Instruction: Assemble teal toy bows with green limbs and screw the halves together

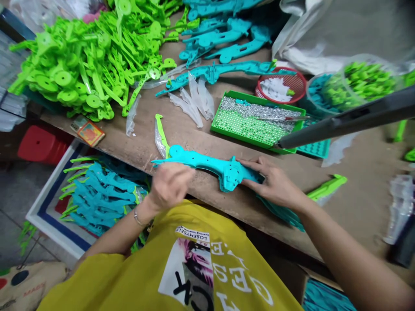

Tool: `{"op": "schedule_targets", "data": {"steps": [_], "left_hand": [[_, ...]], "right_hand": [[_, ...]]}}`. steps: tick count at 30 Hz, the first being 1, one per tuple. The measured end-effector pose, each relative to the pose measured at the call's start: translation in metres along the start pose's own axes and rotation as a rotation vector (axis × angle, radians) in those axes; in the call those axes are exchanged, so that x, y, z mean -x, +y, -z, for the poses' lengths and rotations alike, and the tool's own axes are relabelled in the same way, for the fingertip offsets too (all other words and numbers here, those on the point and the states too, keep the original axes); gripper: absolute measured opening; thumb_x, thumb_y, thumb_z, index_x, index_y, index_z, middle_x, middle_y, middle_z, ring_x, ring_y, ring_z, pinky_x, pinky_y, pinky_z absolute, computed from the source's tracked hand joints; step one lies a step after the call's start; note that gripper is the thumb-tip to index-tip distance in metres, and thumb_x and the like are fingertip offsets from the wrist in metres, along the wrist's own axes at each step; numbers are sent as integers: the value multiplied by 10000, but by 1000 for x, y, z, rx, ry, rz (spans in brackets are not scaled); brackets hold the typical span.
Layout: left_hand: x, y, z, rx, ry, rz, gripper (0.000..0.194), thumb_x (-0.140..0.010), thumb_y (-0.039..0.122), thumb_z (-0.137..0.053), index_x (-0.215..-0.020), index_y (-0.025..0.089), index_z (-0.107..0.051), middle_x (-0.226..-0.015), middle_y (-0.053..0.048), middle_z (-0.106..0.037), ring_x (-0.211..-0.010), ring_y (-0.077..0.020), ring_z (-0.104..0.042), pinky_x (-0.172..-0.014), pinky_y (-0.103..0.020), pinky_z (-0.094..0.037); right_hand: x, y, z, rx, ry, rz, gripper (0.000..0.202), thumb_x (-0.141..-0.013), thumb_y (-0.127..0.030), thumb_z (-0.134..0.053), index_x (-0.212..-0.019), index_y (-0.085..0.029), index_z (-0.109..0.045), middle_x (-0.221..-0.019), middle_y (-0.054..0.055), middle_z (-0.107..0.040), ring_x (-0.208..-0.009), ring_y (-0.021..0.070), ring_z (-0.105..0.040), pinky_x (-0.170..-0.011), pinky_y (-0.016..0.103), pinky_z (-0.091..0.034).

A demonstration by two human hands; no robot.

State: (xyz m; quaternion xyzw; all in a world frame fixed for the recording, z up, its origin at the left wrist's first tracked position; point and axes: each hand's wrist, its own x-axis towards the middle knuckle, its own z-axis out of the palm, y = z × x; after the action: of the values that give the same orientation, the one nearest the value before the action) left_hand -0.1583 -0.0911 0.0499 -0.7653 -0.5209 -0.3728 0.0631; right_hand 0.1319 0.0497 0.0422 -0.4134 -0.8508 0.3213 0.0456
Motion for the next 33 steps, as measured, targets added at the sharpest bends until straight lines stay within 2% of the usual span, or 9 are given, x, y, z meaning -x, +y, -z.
{"op": "schedule_targets", "data": {"steps": [1,3,7,15,21,26,29,31,33], "left_hand": [[-4,-9,12,-70,-40,174,376,-843,114,-575,-1210,190,-567,-1119,-104,-669,-1100,-228,-602,-971,-408,-492],[-10,-26,27,-100,-212,339,427,-822,166,-602,-1243,156,-534,-1193,-137,-617,-1134,-268,-566,-967,-437,-478],[-8,-46,26,-121,-451,357,481,-839,185,-570,-1313,146,-499,-1202,-127,-607,-1109,-280,-558,-942,-422,-461],[-2,-41,6,-264,-493,323,408,-909,206,-516,-1312,155,-552,-1047,-113,-626,-983,-269,-603,-854,-387,-474],[-11,-49,33,-60,-592,292,544,-892,179,-535,-1431,187,-467,-1316,-152,-517,-1216,-292,-515,-1028,-468,-457],[-51,-52,48,17,-478,270,504,-882,69,-459,-1357,219,-531,-1385,-144,-470,-1323,-272,-466,-1096,-494,-413],[-87,-43,28,115,-485,193,408,-948,126,-430,-1337,197,-529,-1367,-130,-517,-1320,-230,-485,-1114,-444,-403],[-110,-35,0,194,-633,111,380,-969,207,-465,-1345,176,-514,-1345,-127,-555,-1287,-230,-516,-1102,-428,-412],[-130,-29,-35,232,-810,72,441,-951,302,-539,-1355,130,-498,-1325,-153,-574,-1263,-258,-535,-1074,-424,-424]], "right_hand": [[0,0,0,3,4,-3,579,-862,-493,-560,-1374,-224,-584,-1001,114,-603,-949,307,-616,-868,472,-513],[1,1,0,-10,4,-4,565,-856,-474,-567,-1361,-220,-594,-1016,116,-608,-953,306,-619,-872,466,-514],[0,2,0,-45,-2,-1,547,-842,-453,-584,-1339,-227,-610,-1033,120,-614,-948,306,-625,-875,464,-514],[1,2,-1,-51,5,-9,556,-857,-499,-583,-1348,-238,-608,-1046,124,-595,-972,314,-616,-892,471,-504],[0,6,-2,-34,-2,13,581,-861,-490,-602,-1389,-248,-574,-1063,118,-602,-978,303,-615,-911,458,-502],[-1,6,-2,3,33,46,620,-823,-445,-673,-1390,-222,-563,-1098,112,-604,-1012,290,-615,-919,441,-509],[9,-12,9,16,171,61,625,-789,-433,-714,-1351,-190,-588,-1172,137,-604,-1084,308,-600,-958,461,-494],[22,-29,13,-56,263,10,456,-817,-434,-687,-1193,-177,-678,-1087,129,-654,-975,276,-631,-866,427,-523],[37,-45,8,-286,213,-113,300,-857,-452,-644,-958,-181,-722,-878,80,-698,-754,202,-634,-690,343,-526]]}}
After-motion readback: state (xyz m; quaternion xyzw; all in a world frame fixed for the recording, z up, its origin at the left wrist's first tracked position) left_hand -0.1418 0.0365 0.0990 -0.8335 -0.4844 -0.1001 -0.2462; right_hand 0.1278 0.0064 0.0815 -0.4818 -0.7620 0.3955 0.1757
